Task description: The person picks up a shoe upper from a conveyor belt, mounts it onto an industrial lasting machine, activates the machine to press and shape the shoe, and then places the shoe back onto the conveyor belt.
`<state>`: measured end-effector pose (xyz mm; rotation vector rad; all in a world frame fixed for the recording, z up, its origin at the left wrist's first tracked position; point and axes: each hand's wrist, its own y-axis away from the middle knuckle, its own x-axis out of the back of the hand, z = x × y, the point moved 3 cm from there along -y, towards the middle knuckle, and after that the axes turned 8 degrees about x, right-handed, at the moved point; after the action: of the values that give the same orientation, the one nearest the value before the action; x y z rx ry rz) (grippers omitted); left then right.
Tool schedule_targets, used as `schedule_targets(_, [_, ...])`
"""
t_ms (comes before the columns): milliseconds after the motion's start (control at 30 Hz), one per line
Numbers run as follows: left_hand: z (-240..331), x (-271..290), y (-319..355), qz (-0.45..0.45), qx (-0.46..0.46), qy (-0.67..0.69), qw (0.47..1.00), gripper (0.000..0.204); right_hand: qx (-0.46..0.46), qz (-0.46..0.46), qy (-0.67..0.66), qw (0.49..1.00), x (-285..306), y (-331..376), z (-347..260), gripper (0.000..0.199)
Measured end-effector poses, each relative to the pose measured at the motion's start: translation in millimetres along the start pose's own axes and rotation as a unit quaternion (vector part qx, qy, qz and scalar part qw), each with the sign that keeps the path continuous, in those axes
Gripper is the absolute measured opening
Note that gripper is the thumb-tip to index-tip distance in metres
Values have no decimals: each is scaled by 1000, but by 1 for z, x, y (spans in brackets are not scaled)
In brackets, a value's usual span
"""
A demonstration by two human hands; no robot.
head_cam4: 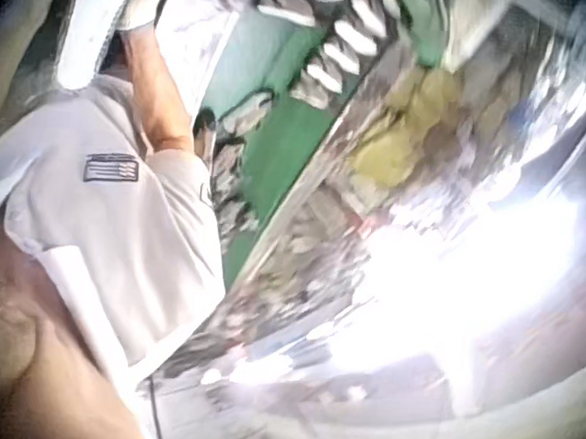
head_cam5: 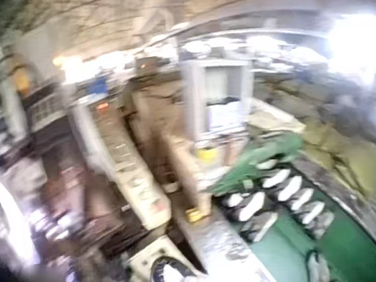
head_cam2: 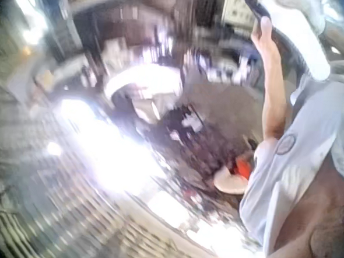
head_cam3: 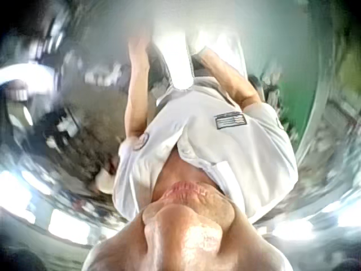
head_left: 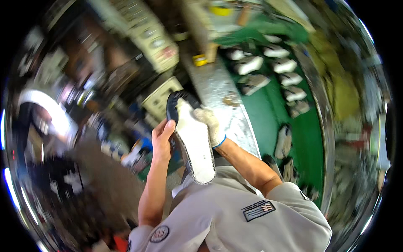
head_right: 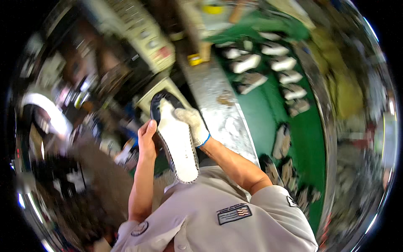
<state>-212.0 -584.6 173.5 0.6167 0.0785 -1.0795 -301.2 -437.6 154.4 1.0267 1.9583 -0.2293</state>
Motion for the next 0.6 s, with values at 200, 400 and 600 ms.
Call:
schedule_targets(200, [-132, -94, -84, -97, 173, -289, 937, 52, 45, 178, 291, 939, 188, 32, -87, 42])
schedule_targets(400, [-186, -118, -99, -129, 155, -404, 892, 44, -249, 318, 665, 628, 397, 83, -210, 88])
schedule_targets(600, [-190, -50, -76, 15, 198, -388, 900, 34, -81, 709, 542, 443, 585, 107, -279, 95])
